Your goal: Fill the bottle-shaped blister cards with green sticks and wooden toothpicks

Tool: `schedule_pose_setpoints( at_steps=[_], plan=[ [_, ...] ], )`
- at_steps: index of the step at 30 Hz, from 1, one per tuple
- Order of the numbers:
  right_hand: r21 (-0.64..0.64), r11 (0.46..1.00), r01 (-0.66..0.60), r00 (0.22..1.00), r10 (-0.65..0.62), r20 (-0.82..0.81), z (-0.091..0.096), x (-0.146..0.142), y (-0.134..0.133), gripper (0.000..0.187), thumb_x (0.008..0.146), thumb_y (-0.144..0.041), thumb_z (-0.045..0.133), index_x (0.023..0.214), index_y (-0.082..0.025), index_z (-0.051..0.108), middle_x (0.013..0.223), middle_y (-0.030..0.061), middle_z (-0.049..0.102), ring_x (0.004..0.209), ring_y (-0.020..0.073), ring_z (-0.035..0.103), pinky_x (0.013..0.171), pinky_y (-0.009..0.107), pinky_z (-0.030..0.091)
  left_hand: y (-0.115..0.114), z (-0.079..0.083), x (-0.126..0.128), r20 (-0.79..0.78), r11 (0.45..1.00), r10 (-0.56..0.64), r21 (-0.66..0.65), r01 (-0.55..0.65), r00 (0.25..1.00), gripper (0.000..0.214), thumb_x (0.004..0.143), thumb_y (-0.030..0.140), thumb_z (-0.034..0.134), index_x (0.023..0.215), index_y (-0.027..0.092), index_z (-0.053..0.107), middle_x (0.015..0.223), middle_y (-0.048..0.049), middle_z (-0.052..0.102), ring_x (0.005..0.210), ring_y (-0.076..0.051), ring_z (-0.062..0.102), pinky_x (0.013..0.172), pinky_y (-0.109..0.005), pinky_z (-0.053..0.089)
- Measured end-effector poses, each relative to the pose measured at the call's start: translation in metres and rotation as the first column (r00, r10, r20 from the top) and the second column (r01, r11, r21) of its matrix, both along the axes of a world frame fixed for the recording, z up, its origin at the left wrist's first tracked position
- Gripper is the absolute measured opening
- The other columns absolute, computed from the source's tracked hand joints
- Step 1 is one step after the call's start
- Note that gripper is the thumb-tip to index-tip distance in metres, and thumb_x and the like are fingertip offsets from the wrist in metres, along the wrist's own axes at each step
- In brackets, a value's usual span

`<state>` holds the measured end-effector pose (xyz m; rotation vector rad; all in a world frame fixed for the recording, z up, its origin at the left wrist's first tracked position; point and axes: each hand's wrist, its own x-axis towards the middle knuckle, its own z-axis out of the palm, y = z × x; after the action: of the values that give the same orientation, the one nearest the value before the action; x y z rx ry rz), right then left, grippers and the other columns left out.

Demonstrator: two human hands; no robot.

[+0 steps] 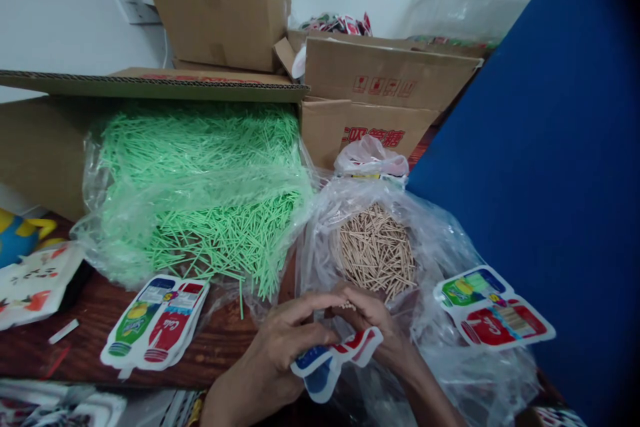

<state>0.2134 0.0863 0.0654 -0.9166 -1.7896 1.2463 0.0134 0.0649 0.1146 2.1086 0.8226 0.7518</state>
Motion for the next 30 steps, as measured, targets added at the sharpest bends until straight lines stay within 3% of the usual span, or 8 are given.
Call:
schedule_pose_setpoints(
  at_steps=[13,16,19,21,24,25,27,30],
  plan=[
    [0.006,1.000,-0.004,1.000,0.004,0.000,0.000,-0.002,0.000,0.023,0.094,-0.032,0.047,0.080,-0.021,0.061,0.076,0.0009,0.059,0.070,0.0154,0.056,0.065,0.026,0.042,0.002,0.002,0.003,0.069,0.995,-0.011,0.097,0.004,0.998,0.026,0.082,0.005,0.058,0.102,0.020,0.064,0.129,-0.0101,0.058,0.113,-0.019,0.059,0.093,-0.028,0.048],
    [-0.033,0.999,0.003,1.000,-0.003,0.015,0.000,-0.001,0.000,0.019,0.092,-0.031,0.050,0.083,-0.022,0.064,0.078,0.0010,0.061,0.072,0.0164,0.057,0.065,0.027,0.043,0.002,-0.003,0.002,0.085,1.000,0.010,0.019,-0.012,0.996,0.028,0.081,0.005,0.059,0.102,0.022,0.066,0.132,-0.0092,0.056,0.114,-0.019,0.057,0.094,-0.029,0.046],
    [-0.088,0.991,0.101,0.994,-0.104,-0.027,0.000,0.000,0.003,0.017,0.090,-0.030,0.052,0.086,-0.022,0.066,0.077,0.0007,0.062,0.072,0.0162,0.056,0.066,0.026,0.043,0.004,-0.013,0.000,0.160,0.981,0.144,-0.154,-0.119,0.977,0.020,0.082,0.010,0.060,0.095,0.022,0.069,0.132,-0.0086,0.053,0.114,-0.022,0.056,0.092,-0.030,0.046],
    [-0.174,0.946,0.272,0.935,-0.303,-0.185,0.003,-0.001,0.008,0.016,0.090,-0.030,0.052,0.088,-0.022,0.065,0.074,-0.0005,0.061,0.069,0.0144,0.056,0.067,0.026,0.043,0.008,-0.021,-0.002,0.191,0.927,0.268,-0.317,-0.199,0.944,0.007,0.082,0.019,0.063,0.078,0.019,0.070,0.125,-0.0080,0.056,0.108,-0.022,0.057,0.087,-0.028,0.046],
    [-0.387,0.832,0.398,0.664,-0.552,-0.505,0.016,-0.008,0.014,0.009,0.088,-0.031,0.055,0.088,-0.024,0.061,0.071,-0.0033,0.061,0.065,0.0122,0.056,0.070,0.026,0.046,0.012,-0.027,-0.004,0.233,0.798,0.348,-0.582,-0.157,0.908,0.011,0.079,0.028,0.068,0.075,0.017,0.067,0.113,-0.0049,0.058,0.088,-0.017,0.059,0.075,-0.024,0.046],
    [-0.437,0.815,0.380,0.578,-0.578,-0.576,0.023,-0.012,0.015,0.008,0.087,-0.031,0.057,0.087,-0.024,0.060,0.071,-0.0040,0.061,0.065,0.0120,0.057,0.073,0.028,0.047,0.012,-0.028,-0.004,0.251,0.744,0.354,-0.659,-0.109,0.901,0.011,0.078,0.028,0.069,0.083,0.018,0.067,0.108,-0.0033,0.058,0.082,-0.015,0.058,0.071,-0.023,0.046],
    [-0.488,0.808,0.332,0.479,-0.589,-0.650,0.035,-0.020,0.015,0.007,0.085,-0.031,0.061,0.086,-0.024,0.060,0.071,-0.0043,0.062,0.069,0.0129,0.061,0.079,0.031,0.049,0.012,-0.029,-0.004,0.283,0.637,0.363,-0.771,-0.015,0.888,0.026,0.077,0.028,0.071,0.101,0.021,0.064,0.095,0.0002,0.059,0.073,-0.012,0.056,0.066,-0.021,0.044],
    [-0.516,0.806,0.290,0.457,-0.590,-0.665,0.045,-0.034,0.012,0.010,0.083,-0.033,0.063,0.086,-0.024,0.060,0.071,-0.0025,0.064,0.082,0.0172,0.066,0.084,0.035,0.050,0.011,-0.031,-0.001,0.304,0.525,0.383,-0.849,0.066,0.872,0.032,0.075,0.026,0.073,0.105,0.021,0.062,0.081,0.0027,0.060,0.071,-0.012,0.056,0.066,-0.022,0.043]
  ],
)
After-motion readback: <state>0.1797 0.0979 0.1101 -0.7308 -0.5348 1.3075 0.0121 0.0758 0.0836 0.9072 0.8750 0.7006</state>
